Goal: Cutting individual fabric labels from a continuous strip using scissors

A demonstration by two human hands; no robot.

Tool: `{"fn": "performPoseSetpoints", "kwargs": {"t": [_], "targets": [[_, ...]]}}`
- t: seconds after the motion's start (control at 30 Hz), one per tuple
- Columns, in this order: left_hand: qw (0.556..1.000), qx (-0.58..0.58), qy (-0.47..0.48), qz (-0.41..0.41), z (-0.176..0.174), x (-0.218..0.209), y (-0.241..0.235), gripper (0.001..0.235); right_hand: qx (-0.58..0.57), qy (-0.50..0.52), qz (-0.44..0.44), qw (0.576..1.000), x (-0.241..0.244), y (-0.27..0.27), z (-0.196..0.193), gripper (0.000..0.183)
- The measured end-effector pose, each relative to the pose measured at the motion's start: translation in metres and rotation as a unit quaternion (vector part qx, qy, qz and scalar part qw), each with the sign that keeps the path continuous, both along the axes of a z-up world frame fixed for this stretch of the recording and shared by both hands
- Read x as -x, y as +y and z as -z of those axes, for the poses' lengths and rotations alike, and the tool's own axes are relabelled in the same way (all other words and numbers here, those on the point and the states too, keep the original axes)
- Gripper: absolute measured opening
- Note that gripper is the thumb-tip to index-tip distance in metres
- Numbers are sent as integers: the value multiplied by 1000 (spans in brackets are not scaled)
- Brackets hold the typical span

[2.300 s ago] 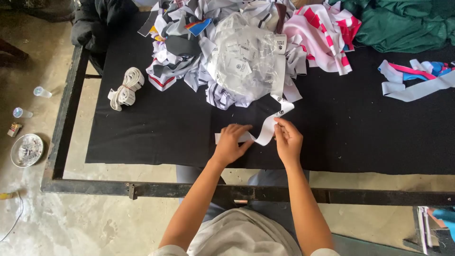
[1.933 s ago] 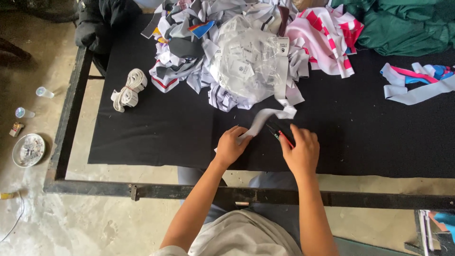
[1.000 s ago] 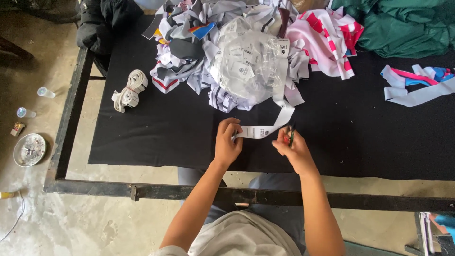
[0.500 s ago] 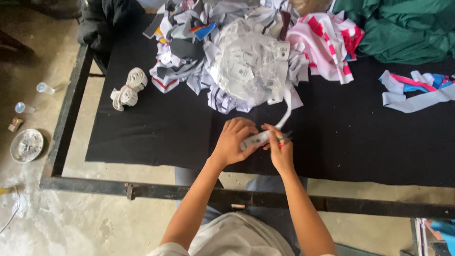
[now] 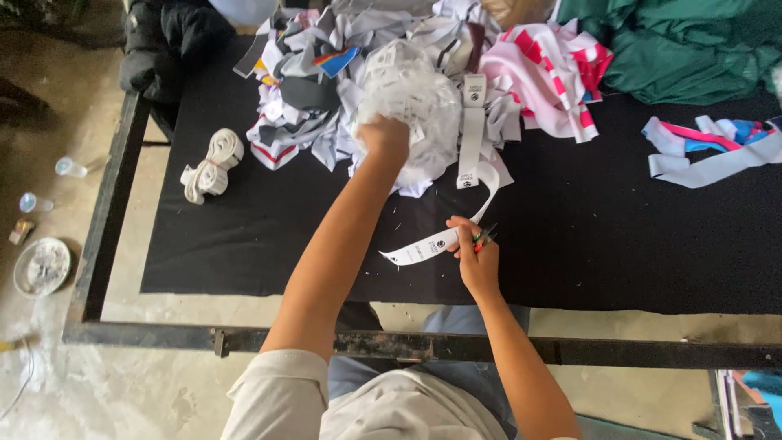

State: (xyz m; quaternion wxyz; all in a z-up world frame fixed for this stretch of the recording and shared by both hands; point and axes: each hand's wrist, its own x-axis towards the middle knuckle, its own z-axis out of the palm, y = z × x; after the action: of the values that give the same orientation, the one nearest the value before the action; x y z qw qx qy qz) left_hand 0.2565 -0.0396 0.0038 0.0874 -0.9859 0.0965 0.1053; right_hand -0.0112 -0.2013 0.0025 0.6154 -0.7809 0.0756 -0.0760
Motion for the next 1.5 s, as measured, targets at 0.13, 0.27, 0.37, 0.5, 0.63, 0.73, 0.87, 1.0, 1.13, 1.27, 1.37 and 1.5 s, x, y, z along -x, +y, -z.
{"fn": "performPoseSetpoints", "kwargs": {"t": [0.13,0.27,0.37,0.5,0.63,0.73,0.87,1.0,1.13,1.27,1.37,1.5], "targets": [[986,-100,55,-123,-122,58,20,70,11,-1,-2,1000,2,4,-5,30],[974,-117,20,-194,-119,58,28,62,38,-1,-1,999,3,8,-11,30],[983,-141,-66,-96,-95,44,9,37,48,7,4,999,3,11,-12,30],[995,-34,25,94,-108,63,-10,154,43,2,11,999,2,6,-3,30],[982,-114,146,44,-107,58,-6,168,57,29,1,998,6,8,-23,36],[993,-106,18,46,-80,45,20,166,44,9,-5,999,2,9,-25,38],[958,3,-228,172,-55,53,54,150,43,20,-1,999,2,13,-24,39],[944,194,-215,159,-55,93,55,103,14,-43,-6,999,-2,7,-1,32],[867,375,-297,140,-54,165,41,78,10,-49,-9,999,-2,9,-1,32],[824,400,-357,185,-35,172,27,49,21,-84,-20,996,0,8,7,32],[809,396,-348,259,-38,126,31,41,96,-103,-14,990,4,5,7,34],[906,166,-232,313,-70,67,56,63,460,-166,106,866,8,10,-41,78]]}}
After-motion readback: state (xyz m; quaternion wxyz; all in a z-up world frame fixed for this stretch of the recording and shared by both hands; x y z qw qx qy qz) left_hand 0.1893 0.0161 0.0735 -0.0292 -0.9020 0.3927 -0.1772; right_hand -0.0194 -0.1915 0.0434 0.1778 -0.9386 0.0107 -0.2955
